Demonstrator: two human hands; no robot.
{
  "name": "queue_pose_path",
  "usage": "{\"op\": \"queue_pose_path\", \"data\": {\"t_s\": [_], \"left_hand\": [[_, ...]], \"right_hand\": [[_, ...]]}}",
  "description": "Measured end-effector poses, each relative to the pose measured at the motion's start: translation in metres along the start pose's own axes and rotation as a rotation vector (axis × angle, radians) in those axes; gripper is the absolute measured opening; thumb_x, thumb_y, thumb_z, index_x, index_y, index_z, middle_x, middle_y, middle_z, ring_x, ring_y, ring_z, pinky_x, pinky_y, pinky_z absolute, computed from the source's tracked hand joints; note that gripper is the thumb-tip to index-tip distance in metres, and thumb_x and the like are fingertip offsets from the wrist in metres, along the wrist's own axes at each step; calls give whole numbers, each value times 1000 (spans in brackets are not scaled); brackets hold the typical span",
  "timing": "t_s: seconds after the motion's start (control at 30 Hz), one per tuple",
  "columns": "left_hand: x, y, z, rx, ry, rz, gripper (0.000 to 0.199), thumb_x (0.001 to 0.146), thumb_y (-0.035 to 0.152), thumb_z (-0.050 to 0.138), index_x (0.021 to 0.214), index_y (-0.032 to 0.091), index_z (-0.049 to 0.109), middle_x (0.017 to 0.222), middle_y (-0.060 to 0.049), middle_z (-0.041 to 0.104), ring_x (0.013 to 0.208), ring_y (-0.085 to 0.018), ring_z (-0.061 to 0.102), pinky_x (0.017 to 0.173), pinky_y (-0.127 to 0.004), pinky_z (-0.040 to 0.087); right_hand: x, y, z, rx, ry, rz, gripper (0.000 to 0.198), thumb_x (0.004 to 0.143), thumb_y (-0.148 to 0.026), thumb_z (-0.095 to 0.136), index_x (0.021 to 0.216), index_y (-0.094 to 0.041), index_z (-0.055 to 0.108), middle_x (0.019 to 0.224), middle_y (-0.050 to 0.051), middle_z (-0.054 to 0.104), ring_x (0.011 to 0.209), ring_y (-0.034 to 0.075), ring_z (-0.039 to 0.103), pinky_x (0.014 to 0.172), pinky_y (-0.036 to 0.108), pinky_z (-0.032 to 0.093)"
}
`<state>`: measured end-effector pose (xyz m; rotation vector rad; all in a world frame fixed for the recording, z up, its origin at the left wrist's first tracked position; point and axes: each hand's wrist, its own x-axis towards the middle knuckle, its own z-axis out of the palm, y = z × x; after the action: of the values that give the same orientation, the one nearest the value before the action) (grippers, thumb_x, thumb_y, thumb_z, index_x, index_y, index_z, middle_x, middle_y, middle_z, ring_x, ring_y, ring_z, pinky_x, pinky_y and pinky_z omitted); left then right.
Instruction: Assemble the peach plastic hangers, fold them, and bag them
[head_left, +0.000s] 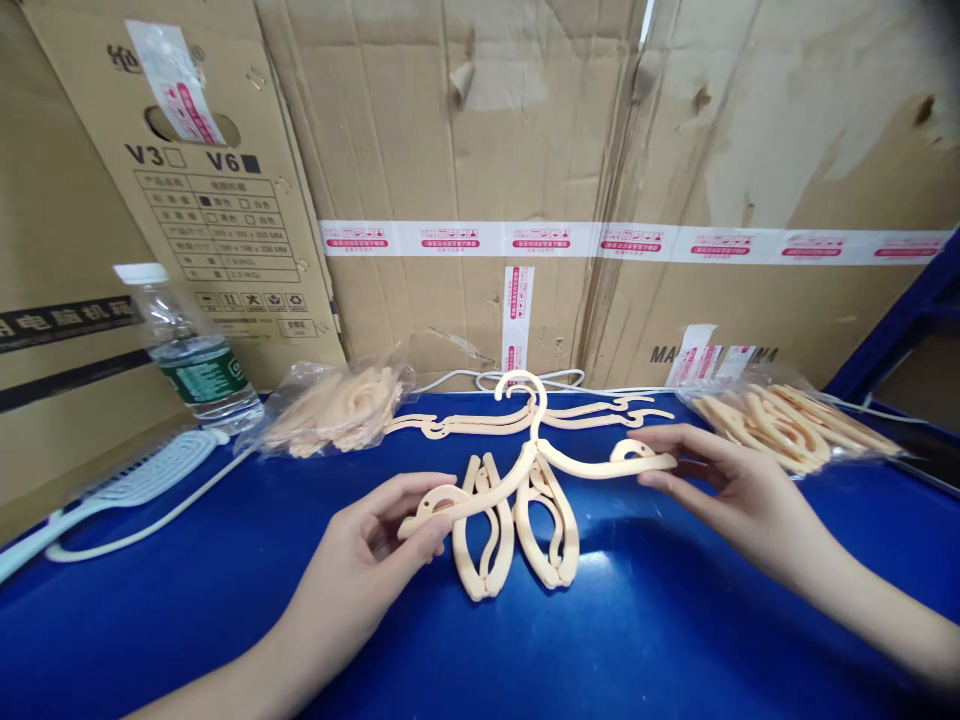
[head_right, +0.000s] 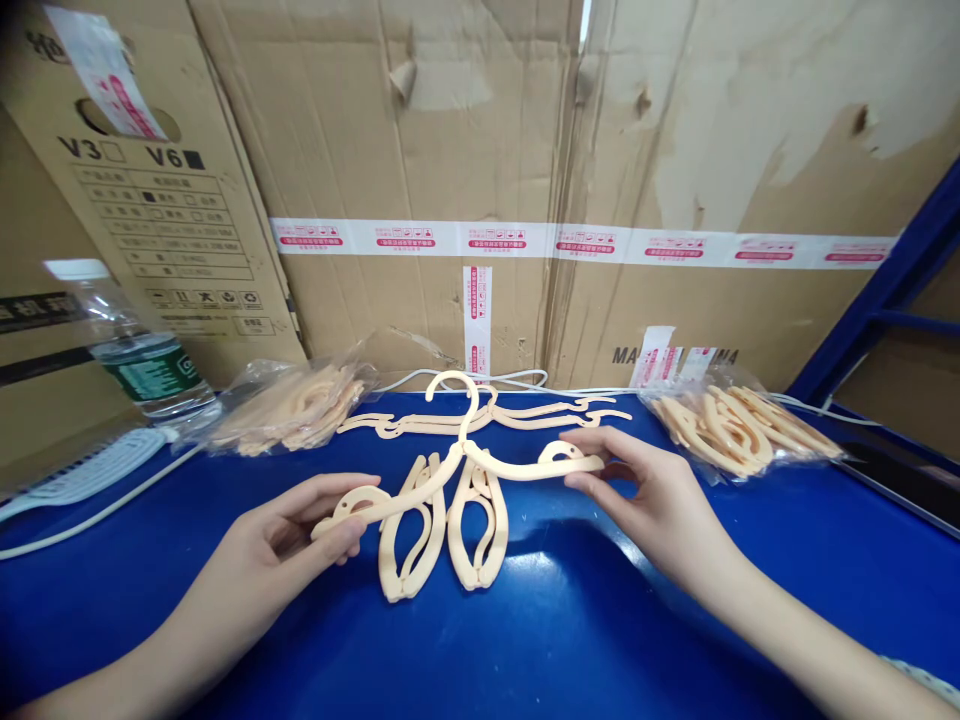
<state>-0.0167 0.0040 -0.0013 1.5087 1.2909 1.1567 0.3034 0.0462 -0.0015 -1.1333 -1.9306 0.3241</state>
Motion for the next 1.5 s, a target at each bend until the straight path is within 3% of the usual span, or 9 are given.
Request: {"op": "queue_pose_path", "data": {"t_s": [0.3,0.53,0.67,0.77,0.93,1.07,1.17,1.27,1.5], "left_hand": [[0,0,-3,-56,18,10,33,75,37,72,104,21,67,82,-1,73,70,-16,70,69,-23,59],[-7,-3,4,-133,-153,10,19,82,33,68,97,21,65,81,0,73,76,-17,70,71,-23,58],[-11,-1,7,-115,-224,35,9,86,29,64,87,20,64,83,-1,71,78,-15,68,73,-22,56],[-12,2,10,-135,-230,43,9,86,28,63,87,19,64,83,-1,70,76,-15,66,69,-22,56],[-9,2,13,-169,-184,40,13,85,30,64,91,19,64,84,-2,69,76,-15,65,64,-22,57],[-10,-1,13,-181,-133,48,19,83,28,67,99,19,63,90,-3,70,80,-17,67,66,-24,59],[-12,-1,13,-181,-77,94,21,81,23,69,100,20,61,90,-2,68,78,-15,67,66,-23,60],[-14,0,13,-144,-131,140,13,82,18,67,94,21,63,87,-1,67,82,-14,68,71,-20,59],[-21,-8,10,-26,-302,269,29,86,16,62,111,29,67,131,-4,57,123,-22,56,104,-30,46]], "right_hand": [[3,-3,1,278,-53,181,38,77,-47,72,107,-24,71,97,8,73,92,26,68,83,40,58],[-7,-22,20,474,-144,241,44,82,-39,69,120,-24,54,87,4,67,83,20,66,76,35,58],[-10,-35,26,575,-185,238,28,83,-39,67,99,-23,51,79,2,65,69,15,63,61,28,57],[-12,-41,25,535,-292,210,19,86,-38,63,83,-21,55,76,2,64,67,13,61,63,27,56],[-23,-51,20,442,-538,153,22,91,-36,57,103,-24,71,106,8,70,97,21,67,86,35,56],[-30,-60,15,316,-614,113,34,88,-37,61,121,-29,66,129,9,62,128,27,50,105,42,45],[-32,-64,12,342,-699,145,41,89,-38,59,129,-30,61,140,9,54,119,27,58,98,39,51],[-33,-64,12,389,-748,193,44,91,-37,57,135,-32,55,145,9,47,103,22,67,91,36,56],[-36,-59,15,455,-716,251,52,89,-37,60,139,-35,48,152,9,36,97,18,66,91,36,55]]}}
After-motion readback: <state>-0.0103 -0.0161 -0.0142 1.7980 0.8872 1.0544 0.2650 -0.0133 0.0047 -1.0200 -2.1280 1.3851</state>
